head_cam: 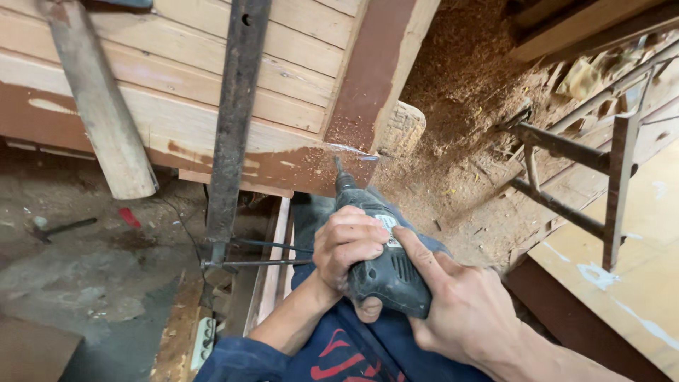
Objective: The person marks a wooden plank with a pencil, drills holes along the edge, and then uses an axe to hammer wooden dowels into the holes. The person works on a wooden plank placed on a workbench in a workshop.
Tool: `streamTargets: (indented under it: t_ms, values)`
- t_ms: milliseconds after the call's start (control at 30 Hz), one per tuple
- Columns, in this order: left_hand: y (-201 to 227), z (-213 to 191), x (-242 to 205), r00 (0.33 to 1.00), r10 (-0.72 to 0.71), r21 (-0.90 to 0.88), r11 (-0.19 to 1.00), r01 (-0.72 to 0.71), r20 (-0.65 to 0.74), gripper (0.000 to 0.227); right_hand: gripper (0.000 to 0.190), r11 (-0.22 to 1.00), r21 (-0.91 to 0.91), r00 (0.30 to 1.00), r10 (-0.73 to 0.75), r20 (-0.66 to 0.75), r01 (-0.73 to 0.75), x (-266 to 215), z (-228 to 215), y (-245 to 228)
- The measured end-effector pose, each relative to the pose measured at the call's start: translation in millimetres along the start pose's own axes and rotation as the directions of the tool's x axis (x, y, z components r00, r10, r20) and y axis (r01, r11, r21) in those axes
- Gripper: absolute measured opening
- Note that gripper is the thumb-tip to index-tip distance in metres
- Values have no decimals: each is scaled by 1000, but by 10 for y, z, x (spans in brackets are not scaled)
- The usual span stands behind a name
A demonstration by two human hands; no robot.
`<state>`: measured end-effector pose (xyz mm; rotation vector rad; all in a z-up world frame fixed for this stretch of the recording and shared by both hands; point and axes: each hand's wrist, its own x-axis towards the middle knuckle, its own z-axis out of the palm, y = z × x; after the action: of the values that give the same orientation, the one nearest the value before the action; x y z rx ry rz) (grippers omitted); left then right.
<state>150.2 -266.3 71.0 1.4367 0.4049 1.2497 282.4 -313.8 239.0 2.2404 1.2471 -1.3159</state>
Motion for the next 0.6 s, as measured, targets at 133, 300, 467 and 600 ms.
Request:
streamTargets:
  t_ms: [133, 300, 467, 600]
  values:
    - [-43, -96, 70, 992, -44, -2, 999, 45, 121, 56, 117, 992, 122, 1000, 20, -9, -19, 13, 81, -11]
    - [41, -168, 162, 977, -80, -44, 995, 91, 195, 54, 114, 970, 230, 996, 66, 59, -78, -56, 199, -42]
    - [114, -136, 236, 963, -150, -17, 987, 158, 223, 59, 110, 948, 316, 999, 22, 40, -33, -48, 257, -28]
    - [163, -116, 386, 947, -144, -13, 988, 154, 286, 59, 102, 921, 385, 998, -44, -34, 53, -83, 288, 24]
